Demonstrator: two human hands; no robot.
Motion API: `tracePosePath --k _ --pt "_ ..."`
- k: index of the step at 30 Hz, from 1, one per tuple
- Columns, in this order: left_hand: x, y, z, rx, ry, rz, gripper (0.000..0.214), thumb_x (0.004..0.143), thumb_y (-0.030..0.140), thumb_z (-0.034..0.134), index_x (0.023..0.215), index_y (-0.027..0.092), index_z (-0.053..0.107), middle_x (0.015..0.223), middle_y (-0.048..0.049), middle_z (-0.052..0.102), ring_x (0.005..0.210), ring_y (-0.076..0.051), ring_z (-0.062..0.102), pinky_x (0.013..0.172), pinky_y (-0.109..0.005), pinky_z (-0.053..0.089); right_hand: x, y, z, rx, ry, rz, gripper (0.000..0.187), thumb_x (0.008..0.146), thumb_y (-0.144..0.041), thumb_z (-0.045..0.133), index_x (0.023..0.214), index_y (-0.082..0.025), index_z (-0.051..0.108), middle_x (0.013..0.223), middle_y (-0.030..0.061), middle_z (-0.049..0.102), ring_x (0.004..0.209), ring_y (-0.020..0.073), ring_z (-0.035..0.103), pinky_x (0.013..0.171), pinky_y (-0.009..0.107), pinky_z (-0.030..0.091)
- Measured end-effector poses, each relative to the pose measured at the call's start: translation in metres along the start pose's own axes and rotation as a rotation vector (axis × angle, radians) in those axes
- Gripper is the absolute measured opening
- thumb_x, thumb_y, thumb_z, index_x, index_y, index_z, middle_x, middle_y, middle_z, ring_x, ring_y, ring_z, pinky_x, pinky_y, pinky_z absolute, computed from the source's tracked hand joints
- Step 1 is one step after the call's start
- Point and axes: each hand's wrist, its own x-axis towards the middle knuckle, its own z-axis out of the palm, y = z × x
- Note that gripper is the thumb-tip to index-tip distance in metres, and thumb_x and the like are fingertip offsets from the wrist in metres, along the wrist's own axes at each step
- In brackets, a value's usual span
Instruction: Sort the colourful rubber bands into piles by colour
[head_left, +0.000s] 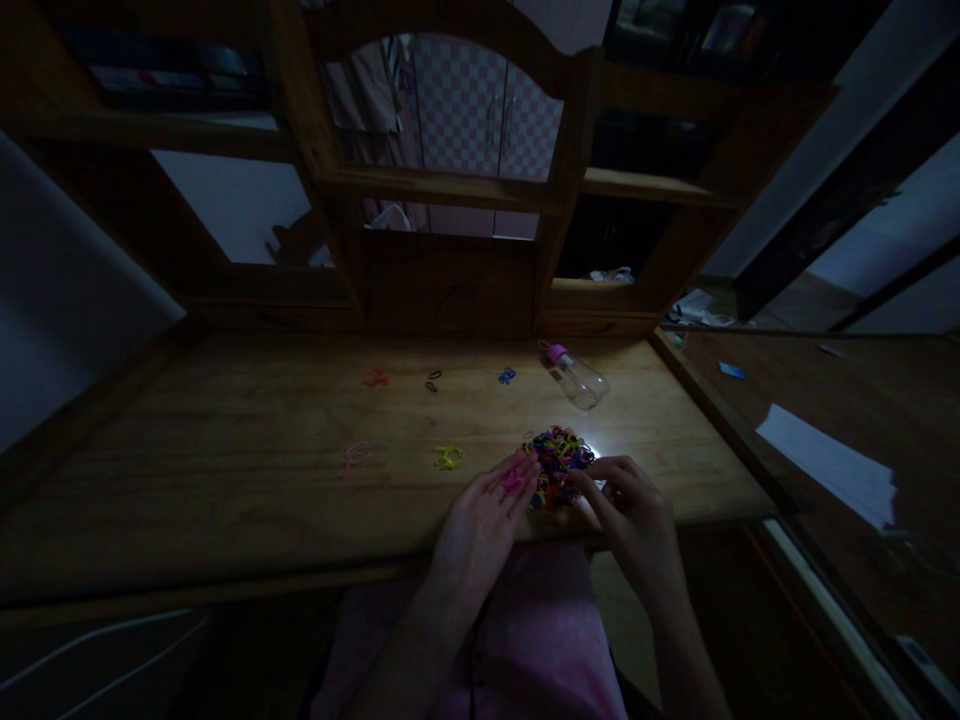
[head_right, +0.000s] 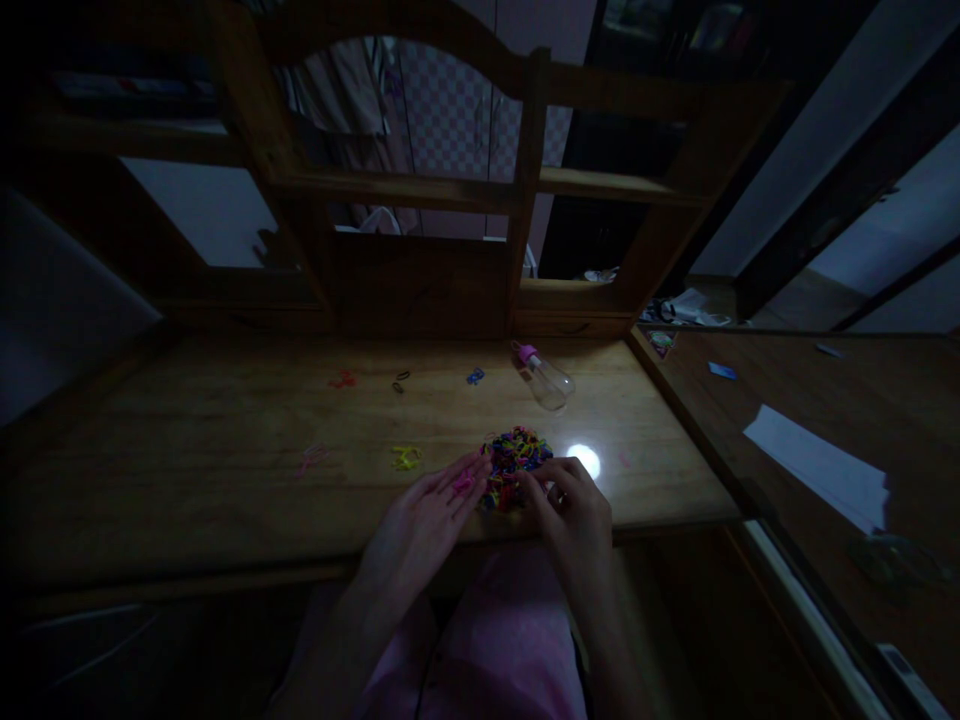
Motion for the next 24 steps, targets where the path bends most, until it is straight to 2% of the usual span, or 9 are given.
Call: tracePosePath --k 3,5,9,12,14,16,18,19,24 --pt "-0.003 -0.001 0.005 -0.012 -0.011 -0.015 0.045 0.086 0.009 0.038 0.129 0.005 0.053 0.133 -0.0185 0.056 0.125 -0.024 0.052 0.107 -0.034 0.043 -0.005 -0.012 0.005 0.078 0.022 -0.036 0.017 0.087 -0.035 0.062 0.079 -0.020 0.066 0.089 0.0047 0.060 0.071 0.0141 0.057 0.058 0.025 0.046" --pt "-0.007 -0.001 0.010 -0.020 -0.015 -0.028 0.044 0.086 0.008 0.038 0.125 0.008 0.057 0.130 -0.0173 0.059 0.125 -0.023 0.052 0.105 -0.034 0.045 -0.008 -0.021 0.011 0.112 -0.026 -0.087 0.013 0.087 -0.031 0.061 0.082 -0.021 0.067 0.092 0.0051 0.059 0.074 0.0143 0.058 0.059 0.025 0.047" --pt "-0.019 0.004 0.014 -0.036 -0.018 -0.040 0.051 0.084 0.002 0.022 0.116 0.007 0.062 0.118 -0.0181 0.066 0.125 -0.022 0.052 0.094 -0.040 0.051 -0.010 -0.033 0.021 0.136 -0.131 -0.163 0.013 0.087 -0.028 0.061 0.097 -0.024 0.069 0.105 0.0078 0.058 0.088 0.0183 0.059 0.068 0.029 0.051" --pt "-0.027 0.021 0.006 -0.048 0.015 0.000 0.062 0.080 -0.004 0.010 0.115 0.004 0.060 0.112 -0.0205 0.067 0.130 -0.017 0.046 0.088 -0.038 0.054 -0.009 -0.036 0.018 0.153 -0.114 -0.100 0.020 0.087 -0.030 0.062 0.106 -0.027 0.068 0.113 0.0076 0.056 0.091 0.0182 0.058 0.065 0.027 0.052" --pt "-0.030 0.040 -0.005 -0.010 0.079 0.116 0.068 0.077 -0.007 0.006 0.112 0.007 0.062 0.112 -0.0202 0.067 0.132 -0.008 0.041 0.089 -0.026 0.052 -0.008 -0.034 0.012 0.157 -0.063 -0.056 0.017 0.088 -0.031 0.060 0.103 -0.027 0.068 0.113 0.0062 0.056 0.086 0.0161 0.058 0.061 0.024 0.050" --pt "-0.029 0.065 -0.020 0.081 0.180 0.376 0.066 0.080 -0.005 0.009 0.104 0.015 0.066 0.110 -0.0170 0.068 0.130 -0.006 0.044 0.093 -0.019 0.048 -0.007 -0.029 0.006 0.162 -0.019 -0.034 0.014 0.089 -0.031 0.059 0.098 -0.026 0.069 0.110 0.0053 0.057 0.086 0.0154 0.058 0.060 0.024 0.049" --pt "-0.025 0.090 -0.036 0.166 0.299 0.688 0.054 0.084 0.000 0.019 0.094 0.021 0.067 0.104 -0.0110 0.070 0.121 -0.011 0.055 0.098 -0.024 0.047 -0.007 -0.022 0.002 0.163 0.007 -0.012 0.013 0.090 -0.032 0.058 0.094 -0.024 0.068 0.107 0.0049 0.058 0.088 0.0160 0.058 0.063 0.024 0.049" --pt "-0.021 0.102 -0.044 0.174 0.333 0.776 0.046 0.086 0.004 0.024 0.089 0.022 0.067 0.100 -0.0075 0.071 0.114 -0.012 0.060 0.100 -0.026 0.045 -0.007 -0.018 0.002 0.162 0.012 0.003 0.014 0.090 -0.032 0.057 0.092 -0.024 0.068 0.105 0.0048 0.058 0.089 0.0164 0.058 0.065 0.024 0.049" --pt "-0.001 0.142 -0.074 0.379 0.409 1.036 0.025 0.086 0.016 0.042 0.079 0.018 0.065 0.083 -0.0018 0.066 0.092 -0.013 0.062 0.096 -0.024 0.045 -0.006 -0.004 0.009 0.147 -0.016 0.032 0.016 0.092 -0.032 0.054 0.088 -0.021 0.065 0.097 0.0042 0.060 0.083 0.0157 0.058 0.062 0.025 0.046"
